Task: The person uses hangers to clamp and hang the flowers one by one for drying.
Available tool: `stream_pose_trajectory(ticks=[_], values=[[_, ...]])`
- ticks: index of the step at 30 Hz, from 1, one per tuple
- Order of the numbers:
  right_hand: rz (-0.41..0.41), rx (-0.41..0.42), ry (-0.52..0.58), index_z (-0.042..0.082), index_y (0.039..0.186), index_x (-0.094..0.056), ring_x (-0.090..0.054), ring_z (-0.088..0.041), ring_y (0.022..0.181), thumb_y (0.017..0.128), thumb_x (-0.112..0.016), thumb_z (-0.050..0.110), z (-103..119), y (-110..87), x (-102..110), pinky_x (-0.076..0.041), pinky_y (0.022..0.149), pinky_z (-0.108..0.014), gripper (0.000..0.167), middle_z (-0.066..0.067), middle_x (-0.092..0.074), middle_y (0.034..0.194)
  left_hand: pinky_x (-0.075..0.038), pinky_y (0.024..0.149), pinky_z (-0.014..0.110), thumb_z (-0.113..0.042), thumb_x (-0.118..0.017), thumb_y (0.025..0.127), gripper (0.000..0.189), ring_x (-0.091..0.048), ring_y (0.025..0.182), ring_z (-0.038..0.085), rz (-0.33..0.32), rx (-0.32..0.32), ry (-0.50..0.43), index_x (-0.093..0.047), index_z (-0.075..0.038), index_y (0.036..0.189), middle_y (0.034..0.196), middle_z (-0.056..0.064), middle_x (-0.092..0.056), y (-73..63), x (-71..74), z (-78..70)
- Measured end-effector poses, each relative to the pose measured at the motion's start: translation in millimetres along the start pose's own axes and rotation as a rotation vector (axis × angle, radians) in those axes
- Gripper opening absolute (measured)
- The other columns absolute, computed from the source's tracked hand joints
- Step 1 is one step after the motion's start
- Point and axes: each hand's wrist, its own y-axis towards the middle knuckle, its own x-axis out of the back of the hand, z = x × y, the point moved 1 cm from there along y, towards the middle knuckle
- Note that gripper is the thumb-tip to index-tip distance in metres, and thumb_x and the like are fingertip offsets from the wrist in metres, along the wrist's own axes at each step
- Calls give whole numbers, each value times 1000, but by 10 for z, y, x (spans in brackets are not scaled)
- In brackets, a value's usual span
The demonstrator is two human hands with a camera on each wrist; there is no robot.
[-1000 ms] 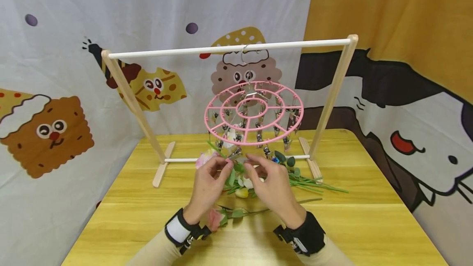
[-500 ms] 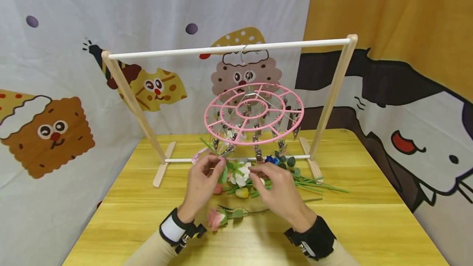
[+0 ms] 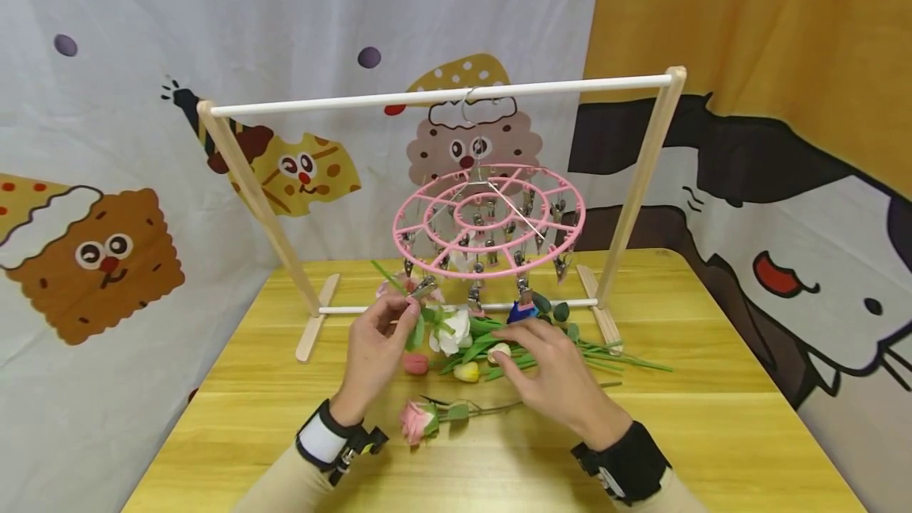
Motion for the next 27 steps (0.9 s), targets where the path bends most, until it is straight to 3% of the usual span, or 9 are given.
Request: stream_pose_trajectory(ticks=[6, 13, 17, 22, 27], values=[[62, -52, -79, 17, 130, -85, -83, -23, 107, 95, -96, 11, -26, -54, 45, -74, 88, -47, 37, -2, -84, 121, -72, 86, 26, -16, -80, 113, 10, -83, 97, 15, -9, 0, 20, -84, -9, 118, 113, 11, -88, 30, 61, 25], [123, -107, -116, 16, 126, -86, -80, -23, 99, 98, -95, 14, -151, -146, 15, -70, 79, -39, 29, -3, -83, 114, -72, 90, 28, -15, -80, 112, 9, -83, 99, 15, 3, 19, 34, -84, -10, 119, 115, 10, -88, 85, 109, 69], [200, -161, -124, 14, 125, -87, -81, -26, 98, 101, -93, 15, -216, -192, -21, -70, 79, -38, 25, -4, -83, 115, -70, 90, 23, -16, -78, 114, 13, -83, 103, 18, 19, 17, 57, -84, -10, 124, 119, 10, -88, 96, 140, 116], [326, -220, -148, 14, 128, -88, -83, -29, 107, 103, -92, 17, -270, -236, -47, -73, 88, -47, 25, -6, -84, 120, -69, 93, 24, -16, -76, 115, 16, -85, 108, 24, 27, 24, 105, -82, -11, 129, 125, 6, -88, 82, 193, 160], [402, -213, -152, 16, 126, -88, -82, -26, 107, 102, -92, 14, -320, -260, -75, -73, 90, -48, 24, -3, -85, 119, -71, 92, 28, -14, -76, 115, 15, -85, 108, 27, 33, 13, 173, -82, -12, 128, 123, 7, -88, 39, 253, 169]])
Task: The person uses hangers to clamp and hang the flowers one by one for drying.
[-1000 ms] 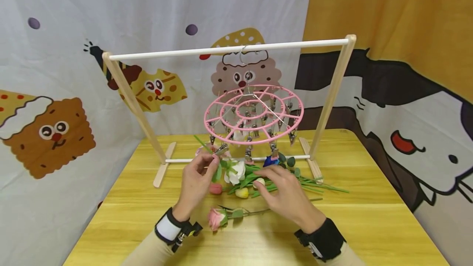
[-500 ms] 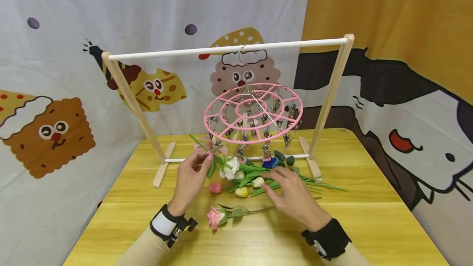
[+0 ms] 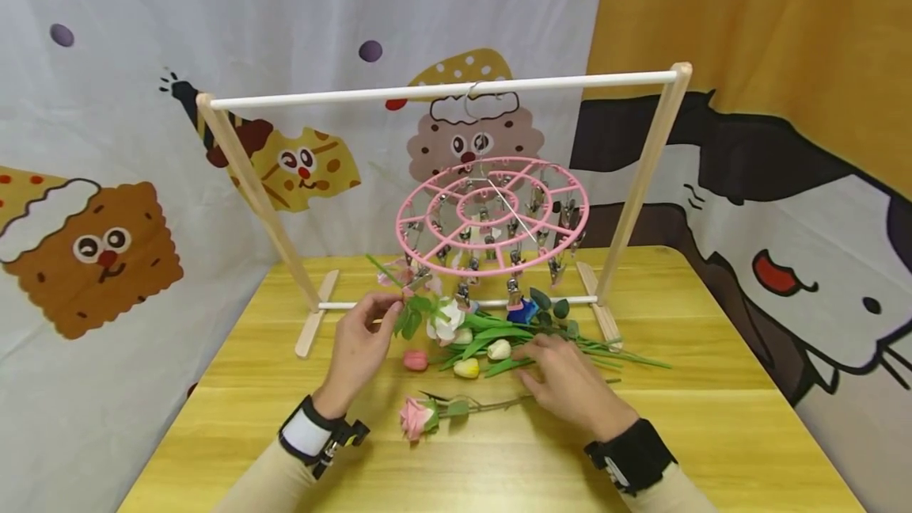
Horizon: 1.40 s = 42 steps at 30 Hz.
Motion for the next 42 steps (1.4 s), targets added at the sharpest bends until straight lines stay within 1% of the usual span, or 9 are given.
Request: stream_pose_trajectory(ticks=[6, 11, 15, 18, 24, 28, 36, 40, 42], values=[[62, 19, -4, 18, 122, -89, -79, -19, 102, 101, -92, 12, -26, 13, -51, -70, 85, -37, 22, 3, -84, 115, -70, 88, 29, -12, -77, 113, 13, -85, 102, 23, 29, -15, 83, -82, -11, 126, 120, 7, -88, -76, 73, -4], [113, 11, 14, 22, 119, -90, -78, -15, 102, 101, -93, 14, -46, 10, -98, -69, 86, -35, 21, 6, -85, 114, -70, 83, 32, -11, -79, 112, 7, -83, 95, 20, 36, -42, 139, -84, -13, 116, 108, 3, -88, -160, 128, -13], [140, 20, 47, 25, 117, -90, -80, -15, 101, 102, -92, 12, -42, 12, -115, -69, 83, -34, 20, 7, -84, 114, -71, 78, 33, -8, -80, 110, 6, -80, 87, 14, 32, -100, 166, -84, -12, 110, 98, 0, -86, -233, 141, -60], [153, 9, 57, 26, 116, -90, -78, -10, 98, 104, -90, 16, -44, 9, -128, -67, 80, -30, 15, 9, -82, 111, -70, 75, 30, -6, -81, 109, 5, -77, 83, 9, 54, -142, 158, -84, -11, 108, 94, 0, -84, -289, 115, -108], [197, -15, 125, 31, 111, -89, -65, 2, 88, 105, -90, 31, -55, -14, -125, -55, 72, -21, 6, 17, -75, 102, -69, 72, 28, -4, -81, 109, 6, -75, 81, 6, 164, -216, 141, -82, -9, 107, 91, 1, -83, -405, -14, -206], [227, 11, 162, 32, 108, -88, -66, 3, 87, 102, -94, 34, -53, -30, -138, -56, 72, -21, 10, 16, -76, 101, -69, 74, 25, -8, -80, 111, 4, -76, 82, 5, 246, -251, 126, -81, -9, 107, 93, 1, -83, -468, -128, -261], [235, 52, 164, 36, 102, -86, -71, 5, 93, 101, -94, 18, -68, -25, -204, -62, 76, -23, 20, 20, -81, 101, -67, 82, 17, -14, -77, 115, 8, -76, 91, -1, 423, -229, 123, -85, -14, 115, 105, -1, -86, -523, -365, -333], [236, 57, 168, 36, 101, -85, -72, 5, 93, 102, -93, 17, -68, -26, -223, -61, 74, -22, 20, 21, -80, 101, -69, 85, 21, -18, -77, 115, 11, -76, 96, -3, 490, -235, 189, -86, -14, 120, 110, -1, -87, -547, -473, -347], [238, 47, 170, 36, 101, -85, -72, 6, 93, 103, -92, 17, -60, -28, -227, -60, 74, -21, 20, 21, -80, 101, -67, 86, 19, -20, -78, 115, 11, -75, 98, -4, 521, -230, 238, -86, -15, 121, 111, -3, -87, -556, -521, -343]])
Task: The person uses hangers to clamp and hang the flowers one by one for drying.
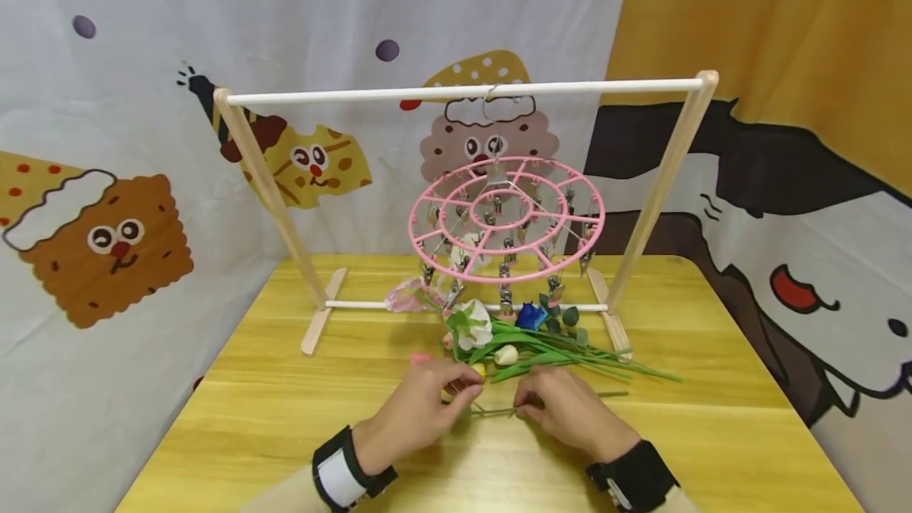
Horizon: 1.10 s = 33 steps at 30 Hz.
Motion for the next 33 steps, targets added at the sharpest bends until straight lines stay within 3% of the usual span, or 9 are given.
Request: stream_pose_trajectory(ticks=[6, 16, 23, 33], values=[[-54, 27, -26, 33, 102, -85, -69, 7, 89, 103, -92, 17, 55, -6, 11, -59, 72, -21, 17, 18, -78, 101, -62, 87, 11, -21, -84, 111, 13, -80, 102, 3, 46, -4, 116, -88, -15, 122, 112, -4, -87, 24, -93, 4], [-121, 53, -54, 31, 102, -86, -65, 8, 87, 101, -93, 16, 159, -3, 50, -57, 70, -19, 16, 17, -77, 100, -68, 96, 25, -26, -88, 108, 25, -80, 110, 15, 42, -46, 288, -87, -15, 131, 121, 1, -87, 59, -149, 44], [-161, 89, -24, 27, 105, -86, -61, 9, 83, 101, -92, 11, 308, 3, 104, -55, 66, -17, 17, 14, -74, 103, -69, 96, 29, -25, -88, 108, 22, -80, 111, 15, 33, -59, 324, -88, -15, 127, 120, 1, -87, 83, -168, 73], [-258, 135, -73, 25, 104, -86, -58, 9, 81, 98, -95, 9, 432, 13, 115, -53, 64, -15, 19, 13, -69, 101, -58, 77, 16, -29, -86, 110, 12, -74, 88, 5, 23, -116, 319, -91, -18, 112, 102, -5, -87, 97, -162, 75]])
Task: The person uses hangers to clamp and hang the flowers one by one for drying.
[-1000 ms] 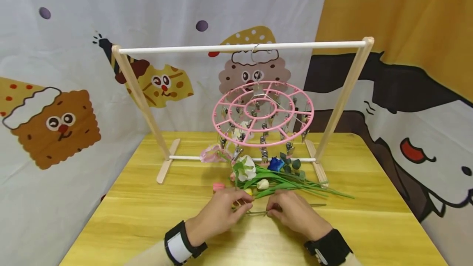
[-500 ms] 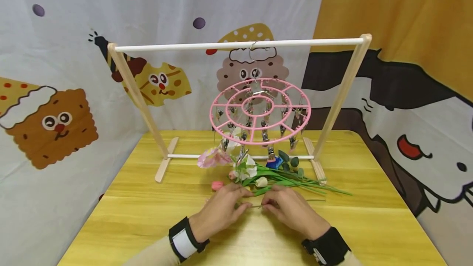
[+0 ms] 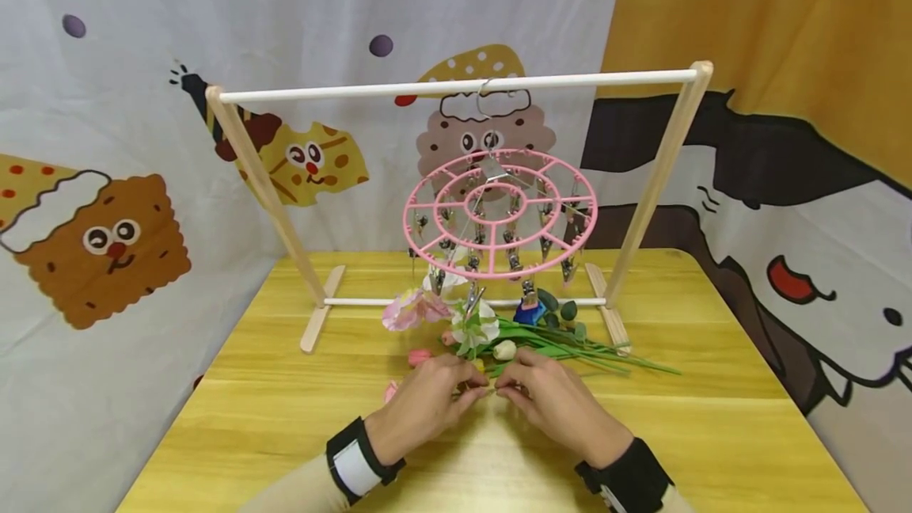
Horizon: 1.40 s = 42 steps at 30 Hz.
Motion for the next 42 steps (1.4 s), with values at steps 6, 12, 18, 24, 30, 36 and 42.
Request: stream_pose_trajectory(ticks=[6, 12, 18, 24, 30, 36, 42], values=[[-14, -2, -23, 27, 105, -85, -59, 9, 81, 97, -96, 10, 37, -14, 37, -52, 64, -15, 21, 13, -71, 103, -54, 75, 12, -29, -86, 109, 11, -69, 84, 0, -12, -28, -8, -92, -20, 109, 97, -7, -85, -5, 31, -18], [-37, 18, -38, 26, 105, -86, -61, 9, 80, 96, -97, 11, 48, -22, 74, -52, 63, -14, 21, 12, -72, 104, -57, 79, 11, -26, -85, 109, 11, -72, 88, 1, -18, -23, -56, -91, -17, 109, 99, -5, -85, -25, 61, -27], [-103, 75, -91, 24, 103, -85, -66, 3, 80, 91, -100, 13, 29, -28, 129, -55, 66, -17, 22, 12, -74, 102, -64, 88, 14, -22, -84, 109, 10, -78, 96, 5, -13, 22, -113, -90, -15, 109, 105, -2, -87, -69, 99, -19], [-182, 101, -180, 28, 104, -85, -70, -5, 85, 92, -101, 25, 3, -39, 258, -53, 75, -30, 20, 13, -74, 100, -64, 86, 16, -26, -84, 109, 10, -76, 96, 6, -39, 51, -114, -89, -17, 109, 104, -4, -85, -111, 162, -3], [-326, 127, -249, 21, 104, -86, -75, -15, 92, 117, -52, 65, -58, -25, 435, -58, 85, -45, 56, 6, -77, 99, -64, 85, 18, -21, -85, 108, 5, -77, 97, 5, -81, 65, -153, -88, -17, 109, 105, -5, -85, -159, 251, 13], [-465, 98, -221, 17, 105, -88, -74, -28, 99, 116, -53, 69, -124, -37, 623, -53, 100, -61, 64, -1, -80, 101, -65, 84, 25, -15, -89, 104, 4, -75, 94, 7, -139, 70, -166, -86, -17, 108, 103, -4, -84, -206, 320, 54], [-558, -2, -149, 7, 129, -84, -73, -38, 110, 114, -59, 71, -174, -84, 713, -47, 119, -30, 71, -13, -83, 116, -57, 76, 19, -16, -87, 106, 4, -65, 87, 1, -141, 97, -190, -84, -18, 108, 103, -6, -82, -246, 364, 83]])
